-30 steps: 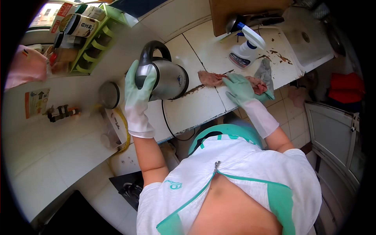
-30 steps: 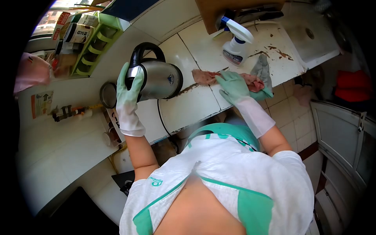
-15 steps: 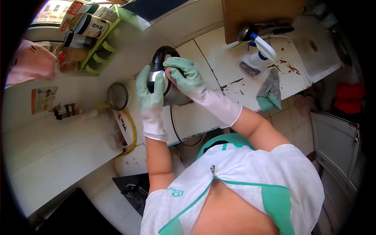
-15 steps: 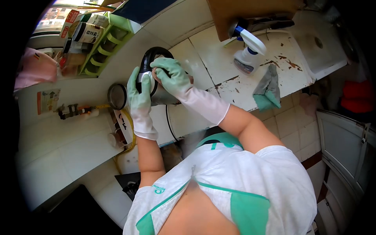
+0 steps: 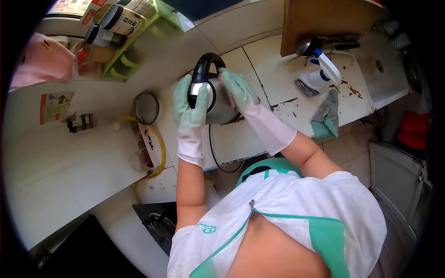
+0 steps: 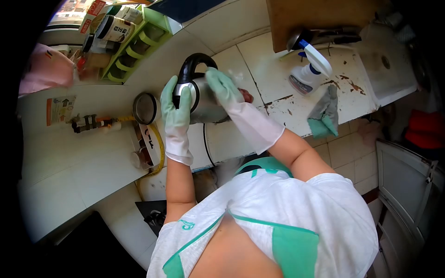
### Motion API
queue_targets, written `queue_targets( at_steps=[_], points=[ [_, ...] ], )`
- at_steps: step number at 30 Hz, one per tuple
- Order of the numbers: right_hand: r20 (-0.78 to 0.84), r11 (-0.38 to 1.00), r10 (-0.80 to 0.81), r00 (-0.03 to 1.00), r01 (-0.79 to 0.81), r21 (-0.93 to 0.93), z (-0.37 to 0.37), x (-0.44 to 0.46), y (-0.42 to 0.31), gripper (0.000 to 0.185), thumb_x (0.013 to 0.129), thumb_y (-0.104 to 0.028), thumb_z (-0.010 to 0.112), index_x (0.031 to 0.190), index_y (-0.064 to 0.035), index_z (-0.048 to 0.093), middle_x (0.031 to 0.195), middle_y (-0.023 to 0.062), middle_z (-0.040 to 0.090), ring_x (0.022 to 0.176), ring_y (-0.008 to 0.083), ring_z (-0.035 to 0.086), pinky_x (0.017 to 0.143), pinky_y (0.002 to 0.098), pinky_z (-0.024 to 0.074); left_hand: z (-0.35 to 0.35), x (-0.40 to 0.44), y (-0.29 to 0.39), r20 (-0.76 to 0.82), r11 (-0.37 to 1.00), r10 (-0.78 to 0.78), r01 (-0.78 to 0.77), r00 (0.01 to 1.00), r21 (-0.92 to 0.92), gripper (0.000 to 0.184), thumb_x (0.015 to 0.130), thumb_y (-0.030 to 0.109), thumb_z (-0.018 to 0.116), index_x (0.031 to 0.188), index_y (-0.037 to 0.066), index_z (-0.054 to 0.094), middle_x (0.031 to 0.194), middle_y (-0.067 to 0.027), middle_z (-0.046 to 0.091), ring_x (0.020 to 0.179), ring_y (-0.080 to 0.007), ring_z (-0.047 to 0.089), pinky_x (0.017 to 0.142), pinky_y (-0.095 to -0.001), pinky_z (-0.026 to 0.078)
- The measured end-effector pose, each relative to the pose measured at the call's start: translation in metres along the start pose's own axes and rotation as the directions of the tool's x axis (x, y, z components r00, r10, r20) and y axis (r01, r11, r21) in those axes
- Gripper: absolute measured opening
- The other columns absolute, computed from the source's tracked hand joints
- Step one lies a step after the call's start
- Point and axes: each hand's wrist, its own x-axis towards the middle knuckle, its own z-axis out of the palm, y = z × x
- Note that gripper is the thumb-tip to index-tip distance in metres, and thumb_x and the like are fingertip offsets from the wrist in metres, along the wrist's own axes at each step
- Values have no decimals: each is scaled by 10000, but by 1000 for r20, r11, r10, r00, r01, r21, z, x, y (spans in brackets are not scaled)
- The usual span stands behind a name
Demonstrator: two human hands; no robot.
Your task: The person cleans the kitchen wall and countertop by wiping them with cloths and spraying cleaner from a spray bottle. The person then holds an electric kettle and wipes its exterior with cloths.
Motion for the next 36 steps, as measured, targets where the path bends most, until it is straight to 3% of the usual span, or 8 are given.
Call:
queue_targets(
  at_steps=[7,10,14,17,21,28,33,36],
  points=[
    [-147,778,-627,765,624,-68,26,19,33,205,890,-97,543,1045,0,638,1176,171,642,1158,353,556,1047,395,377,-3,-4,6,59,995,-64,68,996,-66,514,895,277,693,1302,4,536,1285,-144,532,1176,-244,531,1013,-355,415],
    [-96,997,63,993,-67,-38,-11,18,66,205,879,-142,480,897,-80,675,922,58,673,890,177,608,814,309,458,0,-1,10,38,998,-42,44,998,-49,512,894,276,691,1303,8,538,1278,-138,534,1173,-246,530,1019,-353,407],
    [-11,926,371,929,-370,-67,-21,27,45,197,968,-193,534,977,-27,641,758,30,615,477,74,479,403,260,375,0,-5,11,37,998,-55,56,998,-24,510,903,280,678,1310,9,534,1279,-136,532,1179,-243,524,1024,-349,401],
    [-118,956,-231,966,248,158,8,15,-9,154,945,-169,592,925,-25,642,722,33,589,463,83,491,399,262,375,-1,-3,4,53,999,-22,20,998,36,499,953,319,608,1348,29,516,1311,-134,518,1191,-227,515,1040,-342,387],
    [134,943,284,949,-302,142,-10,24,-17,145,925,-158,629,947,-14,634,723,36,592,499,94,532,431,271,405,-1,-5,7,54,998,-58,60,997,-28,492,938,290,625,1337,21,519,1308,-135,518,1191,-224,514,1035,-341,393],
    [-72,837,532,844,-536,-111,-30,41,65,124,891,-103,593,926,-30,687,817,96,664,610,151,601,532,306,480,2,-6,8,29,998,-66,67,997,-22,477,912,233,653,1314,8,529,1294,-139,520,1184,-244,522,1034,-355,396],
    [-58,969,-246,967,246,-14,12,17,-14,120,908,-137,631,909,-26,678,810,24,601,699,117,550,589,259,449,1,-7,6,36,993,-95,98,995,-68,475,914,233,655,1318,15,530,1302,-136,512,1188,-243,520,1034,-356,397],
    [-198,945,-325,925,312,-92,8,17,10,102,867,-110,636,849,-23,687,756,56,616,679,160,575,626,313,470,1,-3,11,34,999,-51,52,998,-8,489,911,249,661,1319,15,530,1302,-138,514,1188,-244,522,1031,-358,401]
  ],
)
